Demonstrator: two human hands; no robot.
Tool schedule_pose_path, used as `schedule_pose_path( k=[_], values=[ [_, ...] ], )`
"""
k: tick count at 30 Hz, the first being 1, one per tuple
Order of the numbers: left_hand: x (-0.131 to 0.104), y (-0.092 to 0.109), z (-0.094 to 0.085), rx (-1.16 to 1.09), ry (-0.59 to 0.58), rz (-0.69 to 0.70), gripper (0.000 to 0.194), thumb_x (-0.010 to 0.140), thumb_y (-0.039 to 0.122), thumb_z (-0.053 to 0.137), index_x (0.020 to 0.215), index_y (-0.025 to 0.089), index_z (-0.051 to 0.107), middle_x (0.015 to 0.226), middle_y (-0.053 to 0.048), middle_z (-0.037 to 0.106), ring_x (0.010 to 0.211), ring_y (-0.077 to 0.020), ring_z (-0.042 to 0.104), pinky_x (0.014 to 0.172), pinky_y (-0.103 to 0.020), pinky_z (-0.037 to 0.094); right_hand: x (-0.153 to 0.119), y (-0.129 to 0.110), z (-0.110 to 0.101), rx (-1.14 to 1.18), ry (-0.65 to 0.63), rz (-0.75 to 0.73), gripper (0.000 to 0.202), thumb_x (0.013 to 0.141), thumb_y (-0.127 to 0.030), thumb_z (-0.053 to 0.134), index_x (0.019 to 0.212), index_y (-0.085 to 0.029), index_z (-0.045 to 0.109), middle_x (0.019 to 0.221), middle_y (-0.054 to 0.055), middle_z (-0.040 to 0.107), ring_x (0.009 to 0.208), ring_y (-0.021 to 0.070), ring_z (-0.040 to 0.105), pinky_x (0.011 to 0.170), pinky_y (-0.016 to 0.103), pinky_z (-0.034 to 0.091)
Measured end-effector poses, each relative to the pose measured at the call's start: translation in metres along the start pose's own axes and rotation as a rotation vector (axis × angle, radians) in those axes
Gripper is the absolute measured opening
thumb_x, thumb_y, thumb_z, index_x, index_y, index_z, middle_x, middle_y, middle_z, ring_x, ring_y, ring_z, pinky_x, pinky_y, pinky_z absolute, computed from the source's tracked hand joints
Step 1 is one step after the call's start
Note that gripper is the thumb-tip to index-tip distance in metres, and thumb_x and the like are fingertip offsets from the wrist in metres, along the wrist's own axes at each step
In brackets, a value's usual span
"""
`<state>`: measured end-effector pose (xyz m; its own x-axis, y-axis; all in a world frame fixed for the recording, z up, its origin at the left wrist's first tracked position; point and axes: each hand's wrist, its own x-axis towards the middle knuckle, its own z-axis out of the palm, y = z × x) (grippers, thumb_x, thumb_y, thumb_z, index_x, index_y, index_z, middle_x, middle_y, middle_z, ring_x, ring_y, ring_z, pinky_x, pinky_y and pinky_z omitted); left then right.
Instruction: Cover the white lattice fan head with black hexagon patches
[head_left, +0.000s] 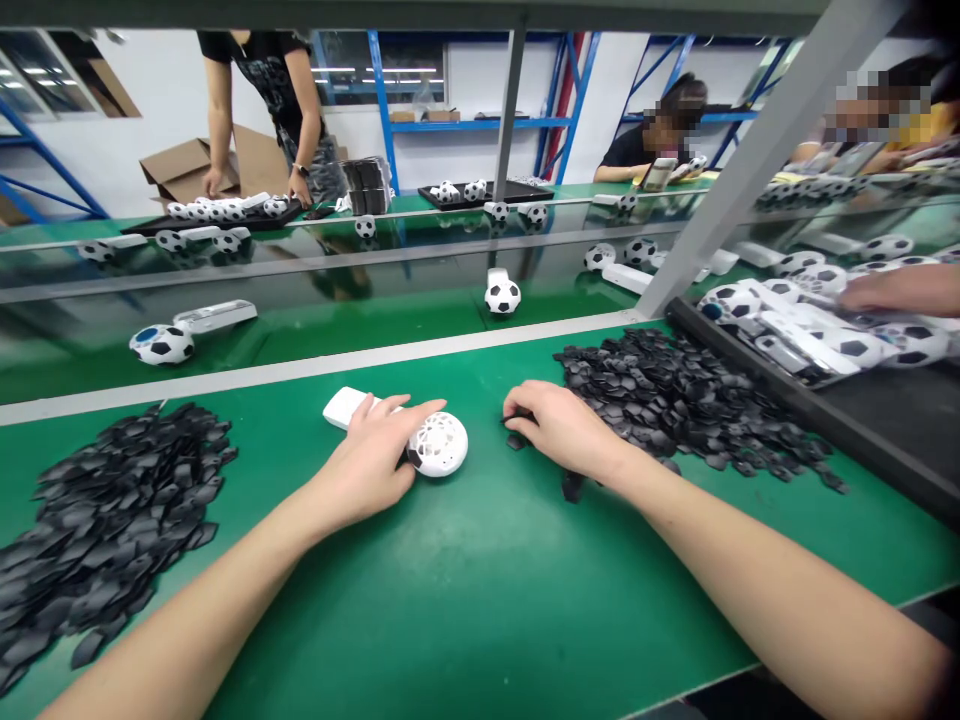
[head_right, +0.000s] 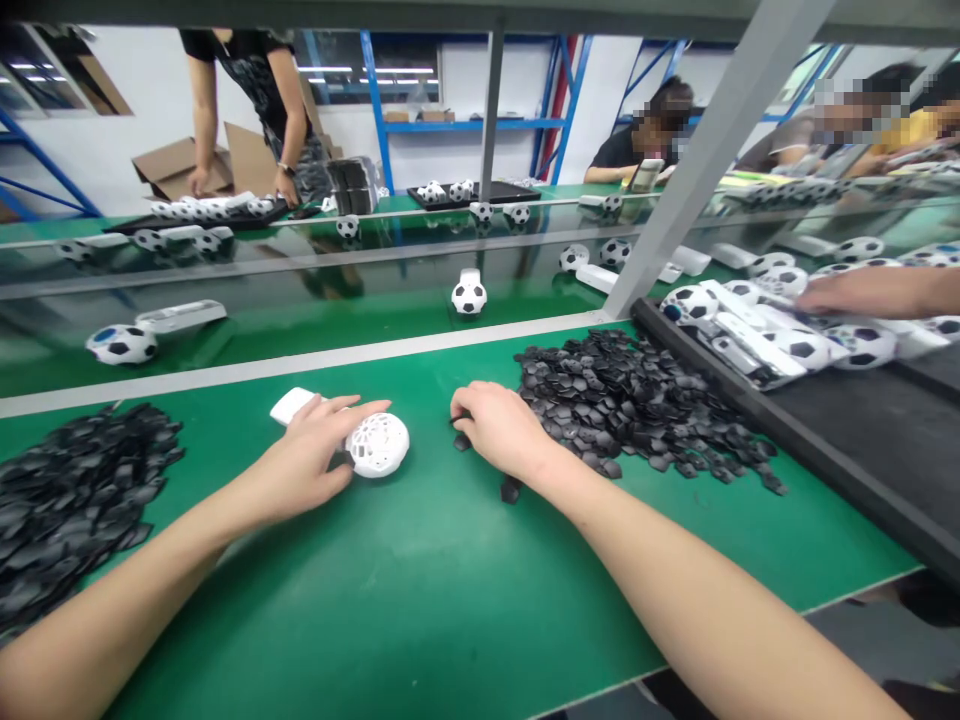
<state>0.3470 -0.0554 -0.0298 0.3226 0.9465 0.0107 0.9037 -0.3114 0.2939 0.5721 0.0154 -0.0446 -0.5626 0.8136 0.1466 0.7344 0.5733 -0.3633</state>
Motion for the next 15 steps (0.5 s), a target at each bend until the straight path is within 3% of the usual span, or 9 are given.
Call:
schedule_pose_path(
  k=[2, 5, 8, 11, 15],
  values=[
    [-0.002, 0.002, -0.001, -0.057, -0.022, 0.011, 0.066, 0.070, 0.026, 0.057, 0.132, 0.026, 0.033, 0.129, -0.007, 0.046, 0.126, -0.0305, 0.028, 0.103, -0.054, 0.014, -0.001, -0.003, -0.001, 0.101, -0.006, -0.041, 0.012, 0.076, -0.009, 0.053, 0.071, -0.020, 0.056, 0.071, 0.000, 0.060, 0.068, 0.0158, 0.054, 0.060, 0.027, 0.040],
    [-0.003, 0.007, 0.001, -0.108, -0.020, 0.018, 0.074, 0.064, 0.048, 0.064, 0.129, 0.025, 0.037, 0.129, -0.009, 0.046, 0.127, -0.0335, 0.026, 0.102, -0.057, 0.013, -0.004, -0.009, -0.003, 0.253, 0.027, -0.113, 0.011, 0.079, -0.013, 0.052, 0.083, -0.021, 0.058, 0.081, 0.000, 0.062, 0.074, 0.0152, 0.056, 0.065, 0.027, 0.043],
    [-0.003, 0.009, 0.004, -0.119, -0.023, 0.056, 0.073, 0.066, 0.051, 0.063, 0.128, 0.025, 0.037, 0.129, -0.009, 0.046, 0.128, -0.0334, 0.024, 0.103, -0.058, 0.009, -0.009, -0.017, -0.005, 0.397, 0.052, -0.181, 0.013, 0.082, -0.015, 0.051, 0.089, -0.023, 0.059, 0.089, 0.000, 0.063, 0.081, 0.0148, 0.057, 0.072, 0.027, 0.044],
    [-0.003, 0.009, 0.007, -0.117, -0.011, 0.082, 0.070, 0.067, 0.051, 0.062, 0.127, 0.025, 0.038, 0.129, -0.008, 0.047, 0.128, -0.0331, 0.024, 0.103, -0.058, 0.008, -0.014, -0.025, -0.009, 0.525, 0.067, -0.185, 0.004, 0.080, -0.021, 0.057, 0.083, -0.023, 0.059, 0.082, -0.002, 0.063, 0.075, 0.0138, 0.057, 0.070, 0.026, 0.045],
    [-0.002, 0.010, 0.007, -0.120, 0.014, 0.079, 0.072, 0.065, 0.058, 0.061, 0.123, 0.021, 0.041, 0.127, -0.009, 0.048, 0.126, -0.0326, 0.028, 0.104, -0.056, 0.009, -0.020, -0.033, -0.012, 0.522, 0.048, -0.312, 0.006, 0.081, -0.021, 0.056, 0.083, -0.022, 0.062, 0.081, 0.000, 0.063, 0.075, 0.0137, 0.057, 0.071, 0.027, 0.045]
  ],
)
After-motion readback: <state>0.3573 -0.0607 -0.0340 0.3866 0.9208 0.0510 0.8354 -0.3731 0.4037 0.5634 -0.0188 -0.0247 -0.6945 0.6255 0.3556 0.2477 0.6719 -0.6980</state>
